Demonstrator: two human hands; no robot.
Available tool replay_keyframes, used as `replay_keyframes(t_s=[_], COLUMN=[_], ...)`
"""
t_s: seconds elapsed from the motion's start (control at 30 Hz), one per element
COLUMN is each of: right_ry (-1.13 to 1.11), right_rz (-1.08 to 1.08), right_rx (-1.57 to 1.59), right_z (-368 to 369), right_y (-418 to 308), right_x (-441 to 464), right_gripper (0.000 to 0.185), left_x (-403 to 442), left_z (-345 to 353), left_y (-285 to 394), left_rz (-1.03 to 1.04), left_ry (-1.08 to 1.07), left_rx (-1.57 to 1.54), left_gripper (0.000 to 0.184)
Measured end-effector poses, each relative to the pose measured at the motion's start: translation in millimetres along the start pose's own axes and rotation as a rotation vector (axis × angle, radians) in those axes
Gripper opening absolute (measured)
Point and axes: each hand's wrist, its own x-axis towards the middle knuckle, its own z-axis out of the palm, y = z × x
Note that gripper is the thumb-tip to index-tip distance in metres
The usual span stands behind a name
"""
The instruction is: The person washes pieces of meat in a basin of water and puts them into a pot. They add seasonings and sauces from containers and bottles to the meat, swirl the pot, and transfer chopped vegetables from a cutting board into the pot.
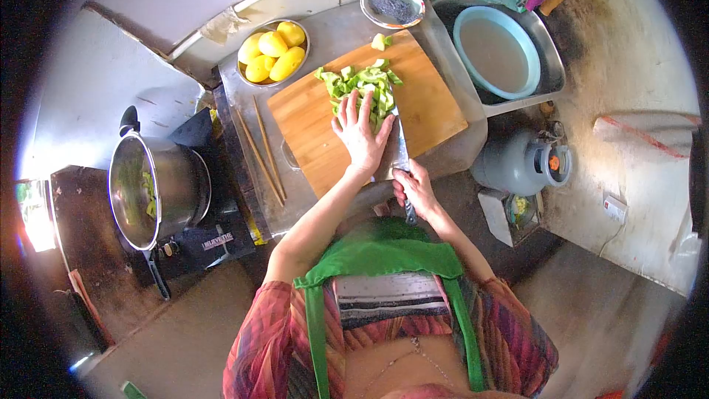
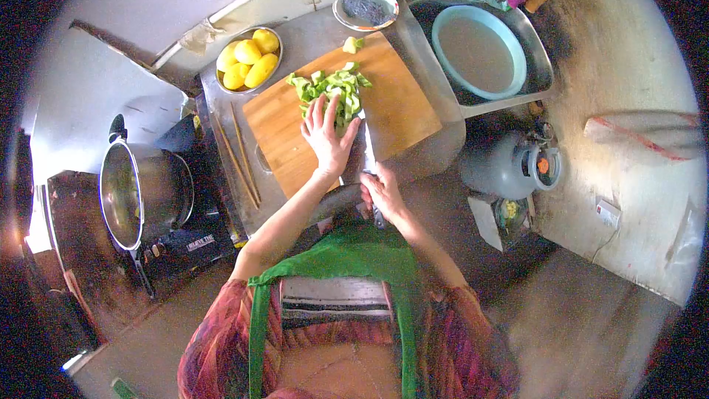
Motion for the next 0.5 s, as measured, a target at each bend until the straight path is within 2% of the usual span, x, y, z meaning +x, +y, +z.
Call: replay_keyframes(t_s=[0.1, 0.2, 0.5], right_ry=[-0.019, -0.010, -0.016], right_rz=[0.035, -0.072, -0.087], right_rx=[0.023, -0.021, -0.088], right_z=[2.8, 8.6, 11.7], right_y=[-2.6, -6.3, -13.1], right_x=[-1.2, -9.6, -17.3], right_gripper=[0.008, 0.009, 0.010], left_x=[0.1, 0.1, 1.7], left_z=[-3.6, -9.1, -15.9], left_y=[3.3, 10.0, 16.3], left_rz=[0.021, 0.042, 0.076], left_ry=[-0.004, 0.018, 0.046], left_rx=[-0.018, -0.090, -0.172], left_gripper=[0.062, 0.061, 0.061])
